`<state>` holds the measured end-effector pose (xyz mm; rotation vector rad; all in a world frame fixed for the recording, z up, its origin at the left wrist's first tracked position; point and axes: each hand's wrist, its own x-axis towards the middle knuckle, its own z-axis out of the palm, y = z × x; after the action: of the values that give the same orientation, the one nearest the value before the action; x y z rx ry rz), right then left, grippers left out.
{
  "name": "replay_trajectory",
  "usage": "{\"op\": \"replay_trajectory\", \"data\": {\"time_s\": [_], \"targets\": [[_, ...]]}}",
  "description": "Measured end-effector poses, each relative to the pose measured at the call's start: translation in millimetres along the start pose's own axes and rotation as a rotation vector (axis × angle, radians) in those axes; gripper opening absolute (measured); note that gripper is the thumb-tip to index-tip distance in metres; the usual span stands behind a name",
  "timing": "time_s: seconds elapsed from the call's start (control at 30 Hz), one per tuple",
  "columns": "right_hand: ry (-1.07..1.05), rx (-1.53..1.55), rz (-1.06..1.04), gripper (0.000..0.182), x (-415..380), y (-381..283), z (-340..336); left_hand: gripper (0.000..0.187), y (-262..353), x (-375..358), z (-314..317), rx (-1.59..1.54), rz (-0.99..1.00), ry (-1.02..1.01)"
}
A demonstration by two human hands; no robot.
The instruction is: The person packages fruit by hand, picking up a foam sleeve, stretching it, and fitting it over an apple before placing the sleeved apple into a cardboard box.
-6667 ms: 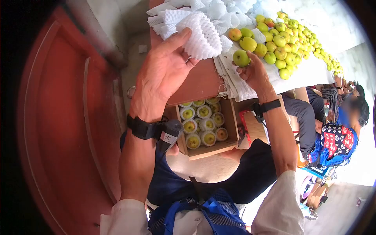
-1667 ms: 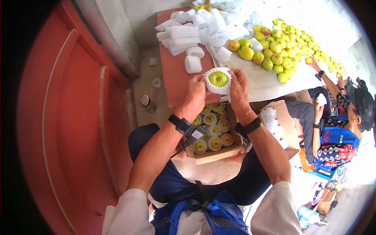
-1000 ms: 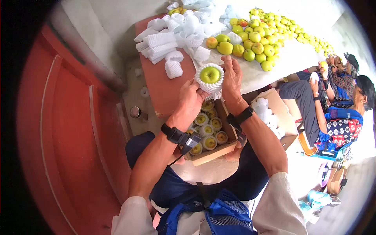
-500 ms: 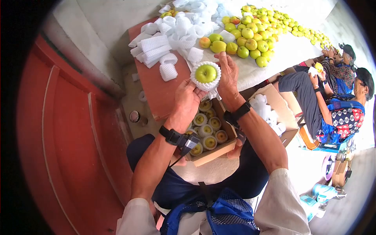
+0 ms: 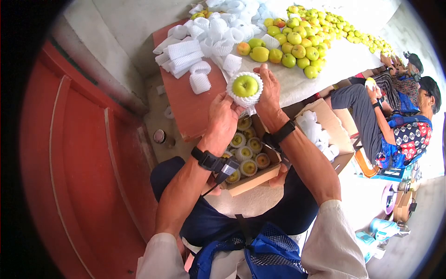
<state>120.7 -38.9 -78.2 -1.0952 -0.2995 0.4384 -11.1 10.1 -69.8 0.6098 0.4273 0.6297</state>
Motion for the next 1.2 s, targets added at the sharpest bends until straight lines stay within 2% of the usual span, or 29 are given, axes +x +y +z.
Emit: {"op": "replay_trajectory", "data": {"time_s": [0.13, 0.23, 0.43, 0.53, 0.6, 0.83, 1.03, 1.13, 1.2], "targets": [[0.012, 0.034, 0.021, 0.048, 0.8, -1.5, -0.5, 0.025, 0.9, -0.8, -3.3, 0.034, -0.015, -0.005], [0.027, 0.098, 0.094, 0.048, 6.4, -5.0, -4.0, 0.028, 4.6, -2.0, -5.7, 0.060, -0.099, -0.052], [-0.066, 0.141, 0.151, 0.048, 9.8, -13.4, -9.4, 0.038, 17.2, -5.6, -3.0, -0.054, -0.180, -0.139], [-0.144, 0.058, 0.130, 0.050, 11.2, -19.4, -11.0, 0.043, 22.8, -11.2, 5.3, -0.052, -0.185, -0.148], [-0.185, -0.118, 0.095, 0.054, 9.8, -26.7, -9.3, 0.049, 22.2, -13.0, 7.7, -0.025, -0.169, -0.175], [-0.211, -0.064, 0.122, 0.057, 7.7, -32.2, -8.7, 0.054, 20.9, -11.6, 3.1, 0.006, -0.191, -0.280], [-0.095, 0.133, 0.225, 0.058, 4.8, -22.8, -4.1, 0.053, 17.2, -7.9, 0.8, -0.051, -0.151, -0.244], [0.008, 0.049, 0.184, 0.057, 7.5, -3.0, -8.3, 0.050, 15.7, -8.7, 0.0, -0.051, -0.139, -0.201], [0.050, 0.049, 0.074, 0.056, -0.1, -0.6, -3.0, 0.048, 12.4, -8.7, -0.2, -0.063, -0.149, -0.199]]}}
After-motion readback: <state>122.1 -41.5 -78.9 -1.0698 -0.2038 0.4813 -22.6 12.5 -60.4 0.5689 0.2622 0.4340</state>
